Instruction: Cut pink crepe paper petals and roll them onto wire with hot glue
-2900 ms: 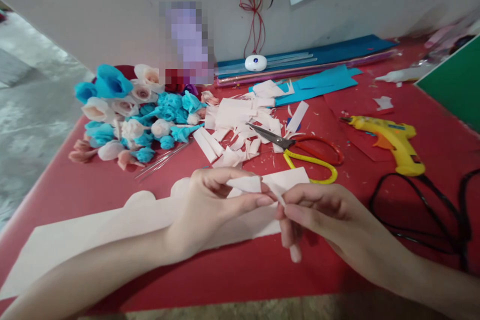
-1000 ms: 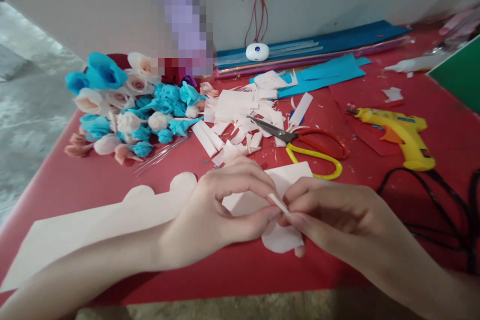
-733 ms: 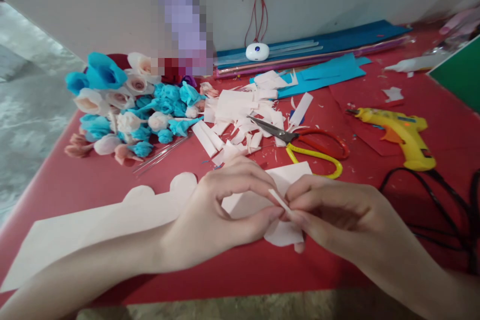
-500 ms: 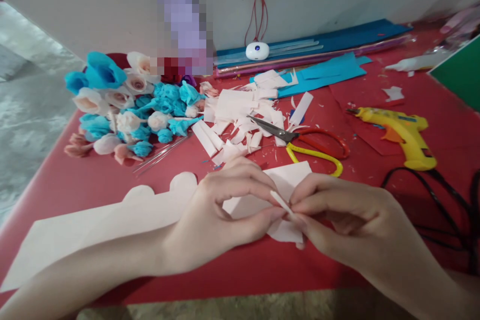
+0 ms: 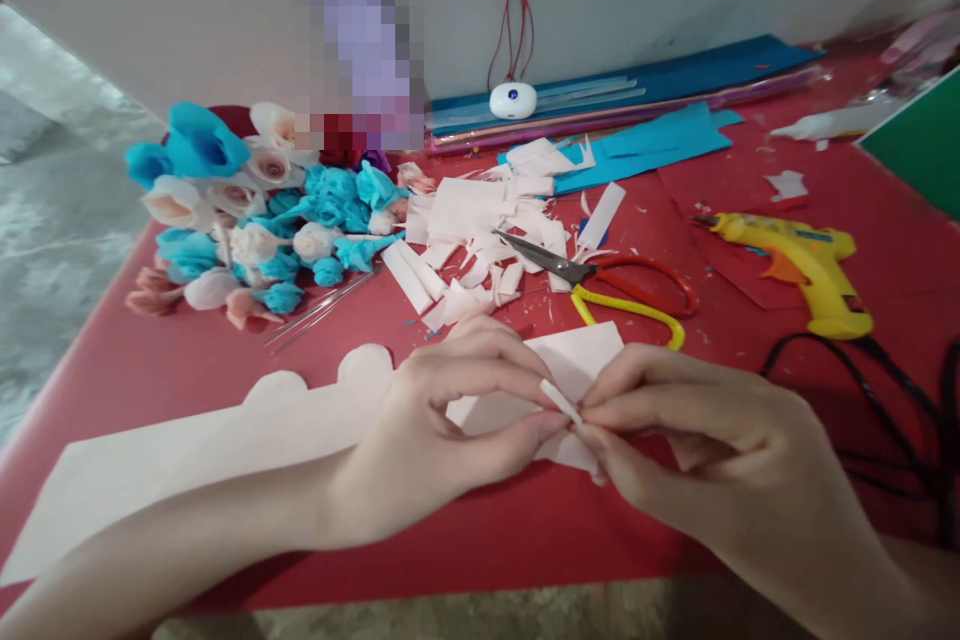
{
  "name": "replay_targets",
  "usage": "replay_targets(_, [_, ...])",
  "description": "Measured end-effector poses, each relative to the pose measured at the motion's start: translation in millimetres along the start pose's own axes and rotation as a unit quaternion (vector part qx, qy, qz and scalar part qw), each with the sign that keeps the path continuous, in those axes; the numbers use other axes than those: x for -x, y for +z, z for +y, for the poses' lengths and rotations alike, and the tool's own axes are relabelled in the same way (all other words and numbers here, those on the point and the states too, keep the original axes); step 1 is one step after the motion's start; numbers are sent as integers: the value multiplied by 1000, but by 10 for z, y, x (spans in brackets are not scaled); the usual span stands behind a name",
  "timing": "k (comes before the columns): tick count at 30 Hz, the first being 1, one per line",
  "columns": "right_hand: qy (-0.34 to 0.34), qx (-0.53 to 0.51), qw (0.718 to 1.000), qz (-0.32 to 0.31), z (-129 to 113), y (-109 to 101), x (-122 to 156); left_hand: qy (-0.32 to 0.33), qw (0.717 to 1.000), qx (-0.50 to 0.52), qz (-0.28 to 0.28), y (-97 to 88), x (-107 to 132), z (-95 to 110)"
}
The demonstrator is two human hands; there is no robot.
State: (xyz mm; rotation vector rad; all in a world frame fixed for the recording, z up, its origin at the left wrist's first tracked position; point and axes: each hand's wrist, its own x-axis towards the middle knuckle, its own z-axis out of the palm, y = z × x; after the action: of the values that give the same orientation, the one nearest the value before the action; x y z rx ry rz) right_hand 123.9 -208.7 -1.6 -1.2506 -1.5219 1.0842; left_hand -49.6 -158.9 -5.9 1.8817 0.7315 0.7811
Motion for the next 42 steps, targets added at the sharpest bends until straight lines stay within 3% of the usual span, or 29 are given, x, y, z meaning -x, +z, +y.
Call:
replay_targets(8, [-36, 43, 998, 12, 2, 2, 30, 0, 1000, 2, 3, 11, 16, -26])
replay_targets(42, [-25, 27, 999, 7, 36, 43, -2, 3, 1000, 7, 12, 23, 7, -52])
